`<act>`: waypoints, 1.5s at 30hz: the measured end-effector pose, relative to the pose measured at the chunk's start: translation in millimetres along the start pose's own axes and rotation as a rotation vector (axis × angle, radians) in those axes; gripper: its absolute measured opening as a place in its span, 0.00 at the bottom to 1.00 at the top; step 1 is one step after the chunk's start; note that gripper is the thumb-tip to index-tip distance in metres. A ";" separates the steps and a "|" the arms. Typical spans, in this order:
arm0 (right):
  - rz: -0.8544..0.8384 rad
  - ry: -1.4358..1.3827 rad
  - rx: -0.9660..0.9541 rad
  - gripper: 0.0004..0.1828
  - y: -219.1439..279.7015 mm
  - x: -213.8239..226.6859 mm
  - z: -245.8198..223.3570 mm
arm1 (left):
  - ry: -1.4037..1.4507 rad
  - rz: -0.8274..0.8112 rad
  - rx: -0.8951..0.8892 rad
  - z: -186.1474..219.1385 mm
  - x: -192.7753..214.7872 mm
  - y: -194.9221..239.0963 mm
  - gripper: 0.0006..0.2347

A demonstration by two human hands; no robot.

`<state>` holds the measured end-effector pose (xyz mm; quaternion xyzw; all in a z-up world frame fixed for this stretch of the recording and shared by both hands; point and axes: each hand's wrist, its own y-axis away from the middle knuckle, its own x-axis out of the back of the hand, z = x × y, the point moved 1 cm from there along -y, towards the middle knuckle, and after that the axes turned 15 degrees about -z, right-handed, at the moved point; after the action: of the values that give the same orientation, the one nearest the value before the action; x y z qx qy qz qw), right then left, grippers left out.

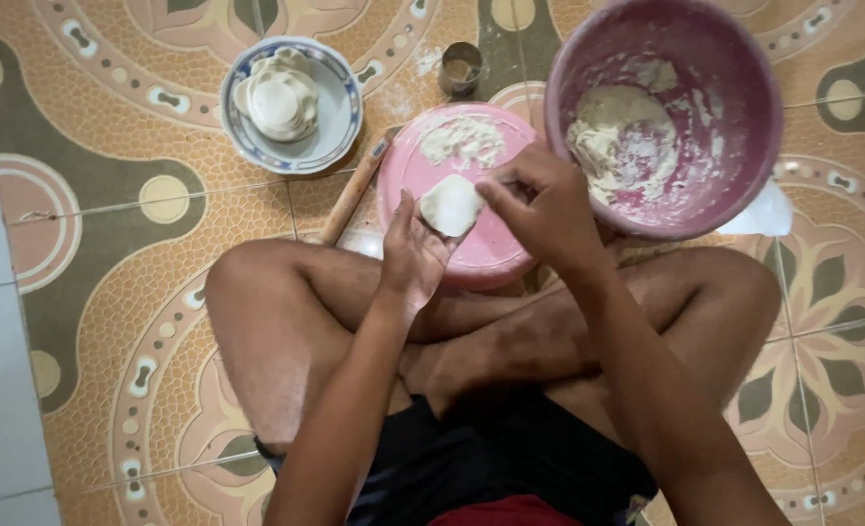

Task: A person sits on the floor and prepares dough by pinching off small pieces, rolling them into balls between their palms, and placing them on a plate.

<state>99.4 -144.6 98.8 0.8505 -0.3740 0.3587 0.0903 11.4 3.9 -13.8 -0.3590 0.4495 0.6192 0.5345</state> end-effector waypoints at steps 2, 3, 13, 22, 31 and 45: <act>0.009 -0.014 -0.007 0.07 3.2 3.2 -15.2 | 0.005 -0.008 0.005 0.4 -8.3 0.9 0.26; 0.012 -0.032 -0.012 0.06 4.5 3.5 -23.1 | 0.009 -0.010 0.006 1.4 -11.7 2.3 0.26; 0.023 -0.067 0.034 0.11 7.6 -17.0 -15.3 | 0.040 -0.057 0.027 -2.2 -15.0 12.1 0.27; 0.024 0.840 -0.015 0.36 55.3 -71.9 12.9 | -0.010 -0.067 0.043 -2.4 -15.9 17.3 0.29; 0.151 0.906 -0.043 0.32 48.7 -90.9 31.7 | -0.116 -0.047 0.064 -14.1 8.5 17.0 0.24; -0.075 0.754 -0.120 0.34 74.6 -71.7 22.7 | -0.076 -0.023 0.041 1.0 -3.9 13.8 0.29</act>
<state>26.3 -165.6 25.2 0.6650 -0.3034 0.6203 0.2844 -1.5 3.2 -7.5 -0.3292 0.4373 0.6167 0.5658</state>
